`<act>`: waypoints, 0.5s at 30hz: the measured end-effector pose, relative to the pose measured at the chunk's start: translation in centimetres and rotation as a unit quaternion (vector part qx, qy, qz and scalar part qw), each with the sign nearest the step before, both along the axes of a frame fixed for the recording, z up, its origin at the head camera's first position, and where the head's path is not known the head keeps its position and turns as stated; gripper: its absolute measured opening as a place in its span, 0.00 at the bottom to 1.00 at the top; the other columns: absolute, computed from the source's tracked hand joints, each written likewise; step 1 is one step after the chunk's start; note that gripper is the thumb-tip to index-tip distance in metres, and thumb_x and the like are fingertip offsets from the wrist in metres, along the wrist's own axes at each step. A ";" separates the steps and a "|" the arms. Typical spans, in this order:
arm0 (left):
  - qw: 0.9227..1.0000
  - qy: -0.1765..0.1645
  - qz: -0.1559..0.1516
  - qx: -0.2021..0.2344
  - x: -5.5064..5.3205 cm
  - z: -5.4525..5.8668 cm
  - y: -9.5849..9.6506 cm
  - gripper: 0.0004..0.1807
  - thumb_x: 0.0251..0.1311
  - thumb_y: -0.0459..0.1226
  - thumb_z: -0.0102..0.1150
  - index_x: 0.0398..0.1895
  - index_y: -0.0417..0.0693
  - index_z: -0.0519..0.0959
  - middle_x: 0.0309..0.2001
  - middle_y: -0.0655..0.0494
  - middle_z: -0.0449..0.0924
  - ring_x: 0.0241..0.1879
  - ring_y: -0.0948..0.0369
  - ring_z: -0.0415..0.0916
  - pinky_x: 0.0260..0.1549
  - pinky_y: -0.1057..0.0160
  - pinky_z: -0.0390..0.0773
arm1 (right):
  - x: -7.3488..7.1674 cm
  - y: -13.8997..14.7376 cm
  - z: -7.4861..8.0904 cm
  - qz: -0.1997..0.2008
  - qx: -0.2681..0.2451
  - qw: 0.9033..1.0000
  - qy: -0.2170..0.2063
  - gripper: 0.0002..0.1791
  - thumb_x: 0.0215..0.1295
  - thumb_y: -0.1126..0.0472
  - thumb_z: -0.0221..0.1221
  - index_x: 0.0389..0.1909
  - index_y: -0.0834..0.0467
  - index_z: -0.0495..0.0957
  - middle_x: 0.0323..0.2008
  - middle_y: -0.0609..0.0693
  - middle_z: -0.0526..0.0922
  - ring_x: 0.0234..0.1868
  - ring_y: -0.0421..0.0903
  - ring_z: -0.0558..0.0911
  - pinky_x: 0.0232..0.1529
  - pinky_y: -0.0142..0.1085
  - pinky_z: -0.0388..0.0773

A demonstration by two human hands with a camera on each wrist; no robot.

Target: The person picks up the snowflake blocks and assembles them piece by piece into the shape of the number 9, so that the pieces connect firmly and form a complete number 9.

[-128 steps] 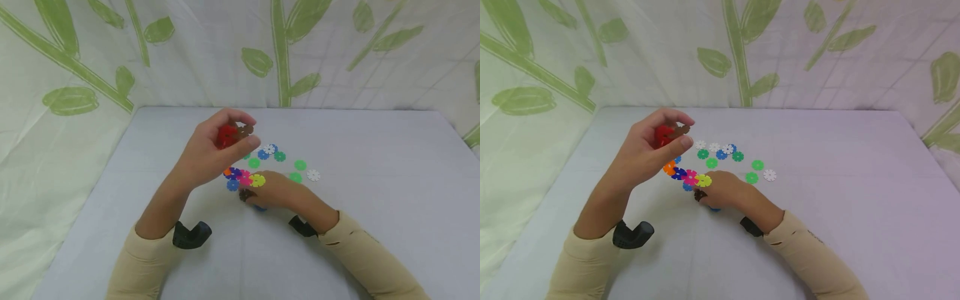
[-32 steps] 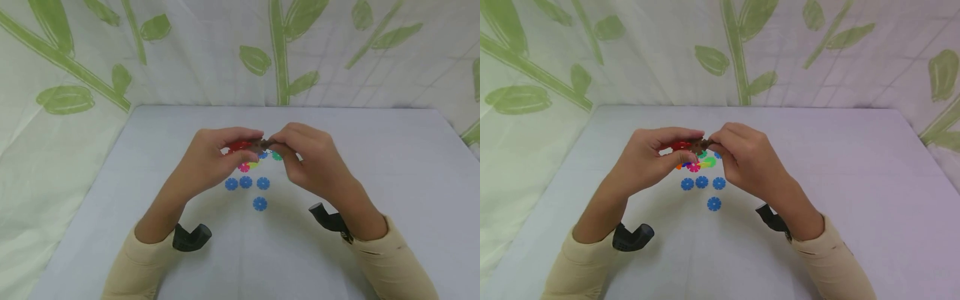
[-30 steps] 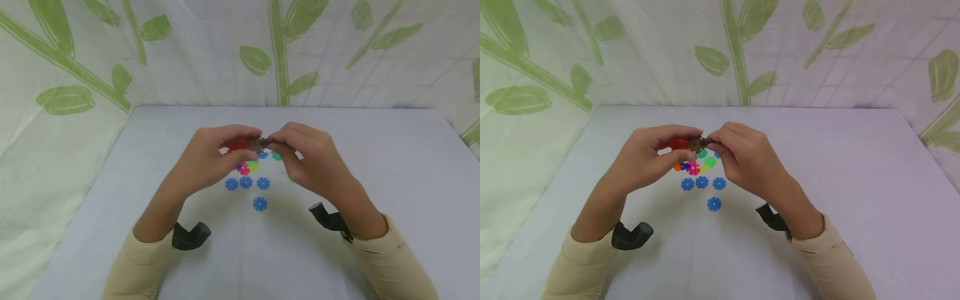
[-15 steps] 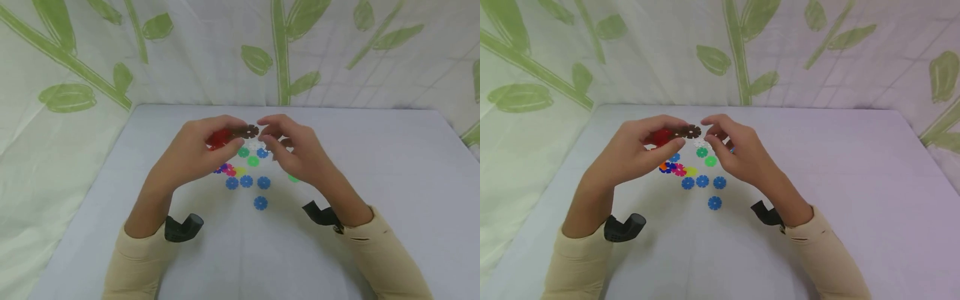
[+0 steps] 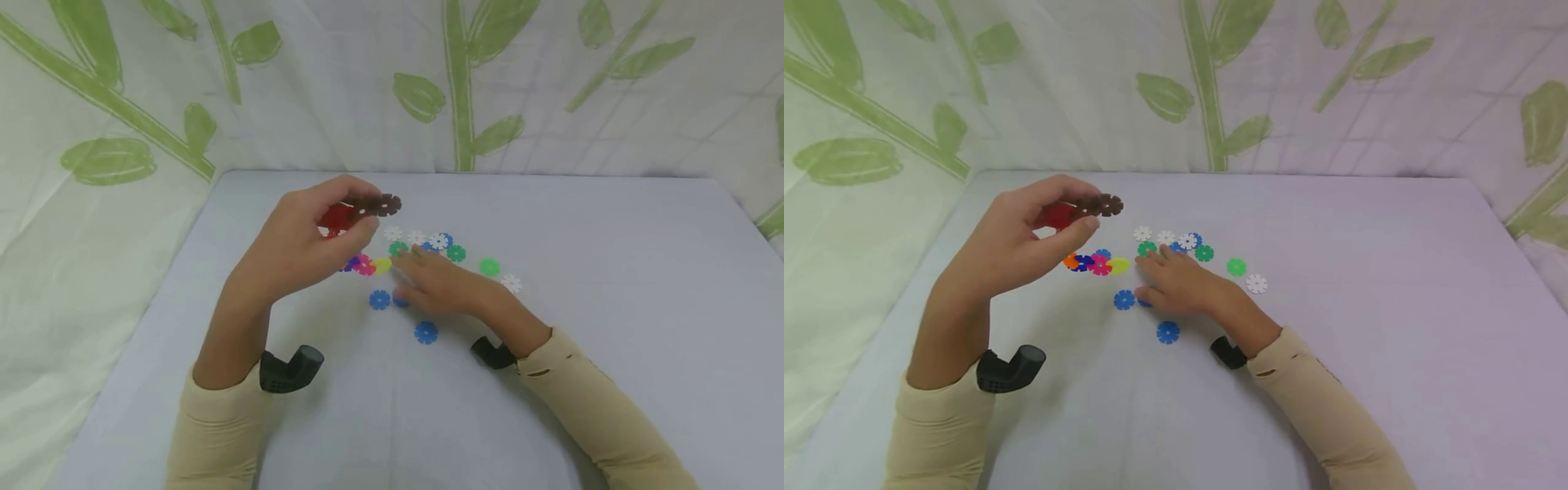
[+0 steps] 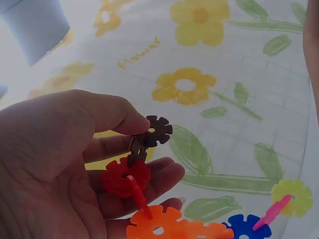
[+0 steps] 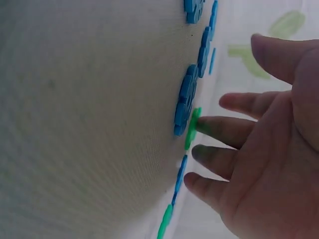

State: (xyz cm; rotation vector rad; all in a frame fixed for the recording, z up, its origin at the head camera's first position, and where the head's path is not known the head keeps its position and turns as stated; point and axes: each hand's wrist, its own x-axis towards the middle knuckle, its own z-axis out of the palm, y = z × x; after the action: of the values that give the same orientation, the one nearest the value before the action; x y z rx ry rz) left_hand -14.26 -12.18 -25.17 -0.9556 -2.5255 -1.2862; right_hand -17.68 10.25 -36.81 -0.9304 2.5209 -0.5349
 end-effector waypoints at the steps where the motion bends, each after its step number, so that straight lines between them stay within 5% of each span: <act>1: 1.000 0.000 -0.002 0.003 0.0 0.0 0.0 0.12 0.66 0.34 0.59 0.51 0.44 0.80 0.46 0.58 0.84 0.40 0.65 0.82 0.36 0.61 0.82 | 0.1 0.1 0.1 0.000 0.001 1.000 0.004 0.36 0.76 0.46 0.52 0.77 0.60 0.56 0.75 0.59 0.59 0.78 0.60 0.47 0.73 0.53 0.50; 4: 1.000 0.003 -0.006 0.006 0.0 0.0 0.1 0.12 0.66 0.33 0.59 0.51 0.44 0.80 0.46 0.59 0.84 0.40 0.65 0.81 0.37 0.62 0.82 | 0.1 0.1 0.3 0.007 -0.011 1.000 0.024 0.29 0.74 0.49 0.56 0.68 0.60 0.66 0.61 0.57 0.75 0.70 0.58 0.66 0.67 0.50 0.65; 7: 1.000 0.002 -0.006 0.004 0.1 0.1 0.1 0.12 0.66 0.33 0.60 0.52 0.43 0.79 0.46 0.59 0.84 0.39 0.65 0.81 0.37 0.62 0.82 | 0.2 0.1 0.4 0.023 -0.032 0.999 0.033 0.24 0.72 0.53 0.60 0.63 0.60 0.73 0.51 0.51 0.81 0.57 0.50 0.76 0.59 0.44 0.74; 11: 1.000 0.006 -0.004 0.000 0.1 0.1 0.0 0.13 0.65 0.33 0.61 0.52 0.43 0.79 0.45 0.58 0.84 0.38 0.65 0.80 0.37 0.63 0.81 | 0.3 -0.1 0.4 0.054 -0.052 0.994 0.080 0.18 0.68 0.61 0.64 0.58 0.59 0.80 0.44 0.48 0.84 0.48 0.46 0.79 0.52 0.39 0.77; 15: 1.000 0.004 -0.004 0.001 0.2 0.1 0.0 0.13 0.65 0.33 0.61 0.52 0.43 0.79 0.45 0.58 0.83 0.37 0.65 0.80 0.36 0.64 0.81 | 0.6 -0.2 0.4 0.065 -0.002 0.984 0.164 0.16 0.68 0.64 0.62 0.56 0.57 0.82 0.37 0.49 0.82 0.40 0.48 0.75 0.43 0.36 0.74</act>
State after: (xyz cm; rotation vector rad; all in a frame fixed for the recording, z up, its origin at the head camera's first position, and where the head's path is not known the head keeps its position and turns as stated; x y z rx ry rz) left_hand -14.06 -12.22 -25.06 -0.9696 -2.5159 -1.2840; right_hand -17.12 10.07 -36.38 -1.2654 2.7177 -0.3702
